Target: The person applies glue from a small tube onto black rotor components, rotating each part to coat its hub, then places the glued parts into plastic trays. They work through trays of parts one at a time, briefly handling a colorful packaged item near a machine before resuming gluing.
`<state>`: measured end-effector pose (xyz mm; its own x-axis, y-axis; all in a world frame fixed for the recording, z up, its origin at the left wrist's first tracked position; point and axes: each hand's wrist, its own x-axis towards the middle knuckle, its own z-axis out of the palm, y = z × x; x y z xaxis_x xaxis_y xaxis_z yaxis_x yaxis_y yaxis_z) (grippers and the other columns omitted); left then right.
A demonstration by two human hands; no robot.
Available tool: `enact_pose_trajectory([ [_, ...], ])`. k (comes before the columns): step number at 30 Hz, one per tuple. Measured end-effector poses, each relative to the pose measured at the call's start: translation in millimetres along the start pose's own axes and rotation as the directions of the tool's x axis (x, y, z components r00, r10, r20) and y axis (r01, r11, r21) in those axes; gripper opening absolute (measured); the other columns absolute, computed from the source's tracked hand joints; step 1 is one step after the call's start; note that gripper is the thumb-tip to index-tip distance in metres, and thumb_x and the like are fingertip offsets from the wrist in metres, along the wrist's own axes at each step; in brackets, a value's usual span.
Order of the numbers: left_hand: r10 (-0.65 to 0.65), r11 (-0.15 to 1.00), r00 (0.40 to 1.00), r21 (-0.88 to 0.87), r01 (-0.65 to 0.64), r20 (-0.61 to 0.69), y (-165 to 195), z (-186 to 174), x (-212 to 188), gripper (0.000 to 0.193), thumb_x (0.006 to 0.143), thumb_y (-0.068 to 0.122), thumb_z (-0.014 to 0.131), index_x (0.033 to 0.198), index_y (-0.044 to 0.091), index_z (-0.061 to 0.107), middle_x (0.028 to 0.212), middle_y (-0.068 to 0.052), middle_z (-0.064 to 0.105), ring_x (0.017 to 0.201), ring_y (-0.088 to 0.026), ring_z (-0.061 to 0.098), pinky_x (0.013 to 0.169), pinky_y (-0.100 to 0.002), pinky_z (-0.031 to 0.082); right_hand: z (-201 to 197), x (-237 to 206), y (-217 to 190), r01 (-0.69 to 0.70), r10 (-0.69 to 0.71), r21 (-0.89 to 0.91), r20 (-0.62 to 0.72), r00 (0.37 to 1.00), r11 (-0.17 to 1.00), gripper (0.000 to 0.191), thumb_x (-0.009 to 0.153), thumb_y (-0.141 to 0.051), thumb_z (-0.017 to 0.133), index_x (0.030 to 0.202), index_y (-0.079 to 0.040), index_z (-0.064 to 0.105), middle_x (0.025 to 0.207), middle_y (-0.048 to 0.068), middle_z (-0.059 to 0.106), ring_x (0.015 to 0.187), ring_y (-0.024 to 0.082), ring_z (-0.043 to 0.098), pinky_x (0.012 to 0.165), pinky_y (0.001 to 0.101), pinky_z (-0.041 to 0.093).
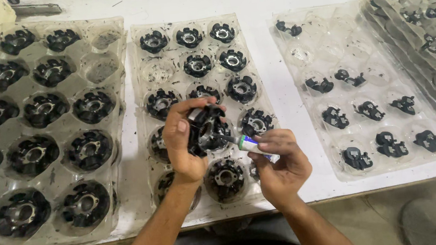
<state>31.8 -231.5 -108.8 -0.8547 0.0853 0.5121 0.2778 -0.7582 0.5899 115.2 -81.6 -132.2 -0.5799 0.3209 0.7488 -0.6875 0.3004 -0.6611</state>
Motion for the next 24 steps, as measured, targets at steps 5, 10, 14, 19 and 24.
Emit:
enact_pose_trajectory([
  [5, 0.095, 0.949, 0.991, 0.293, -0.12, 0.098, 20, 14, -9, 0.04, 0.108, 0.031, 0.053, 0.122, -0.005, 0.062, 0.128, -0.023, 0.068, 0.111, -0.026, 0.069, 0.105, -0.038, 0.053, -6, -3, -21, 0.154, -0.148, -0.147, 0.053, 0.988, 0.977, 0.034, 0.077, 0.018, 0.076, 0.099, -0.004, 0.061, 0.104, 0.014, 0.07, 0.103, 0.027, 0.069, 0.089, 0.0363, 0.059],
  [10, 0.068, 0.949, 0.991, 0.299, -0.1, 0.116, 25, 18, -16, 0.038, 0.109, 0.027, 0.052, 0.125, -0.006, 0.062, 0.125, -0.023, 0.067, 0.116, -0.025, 0.067, 0.11, -0.037, 0.051, -9, -6, -25, 0.301, -0.278, -0.271, 0.121, 0.953, 0.915, 0.033, 0.075, 0.016, 0.076, 0.096, -0.004, 0.062, 0.1, 0.015, 0.071, 0.091, 0.028, 0.071, 0.083, 0.0394, 0.063],
  [14, 0.048, 0.957, 0.993, 0.281, -0.077, 0.109, 22, 19, -19, 0.037, 0.109, 0.025, 0.051, 0.124, -0.007, 0.061, 0.131, -0.023, 0.067, 0.122, -0.026, 0.066, 0.114, -0.039, 0.05, -15, -5, -23, 0.364, -0.325, -0.299, 0.173, 0.93, 0.882, 0.032, 0.072, 0.015, 0.074, 0.094, -0.005, 0.062, 0.098, 0.015, 0.072, 0.086, 0.029, 0.071, 0.08, 0.0383, 0.062],
  [19, 0.051, 0.949, 0.993, 0.304, -0.082, 0.108, 19, 17, -22, 0.037, 0.11, 0.026, 0.05, 0.123, -0.007, 0.062, 0.129, -0.023, 0.068, 0.116, -0.025, 0.067, 0.11, -0.036, 0.05, -17, -5, -21, 0.366, -0.325, -0.284, 0.179, 0.928, 0.886, 0.033, 0.072, 0.016, 0.074, 0.093, -0.006, 0.063, 0.098, 0.015, 0.072, 0.086, 0.027, 0.072, 0.078, 0.035, 0.062],
  [24, 0.065, 0.95, 0.993, 0.299, -0.092, 0.099, 17, 16, -21, 0.036, 0.11, 0.025, 0.05, 0.122, -0.006, 0.063, 0.124, -0.024, 0.07, 0.114, -0.025, 0.069, 0.111, -0.038, 0.053, -17, -5, -22, 0.385, -0.341, -0.282, 0.192, 0.92, 0.879, 0.033, 0.072, 0.016, 0.075, 0.093, -0.007, 0.064, 0.099, 0.015, 0.073, 0.088, 0.027, 0.073, 0.076, 0.033, 0.061],
])
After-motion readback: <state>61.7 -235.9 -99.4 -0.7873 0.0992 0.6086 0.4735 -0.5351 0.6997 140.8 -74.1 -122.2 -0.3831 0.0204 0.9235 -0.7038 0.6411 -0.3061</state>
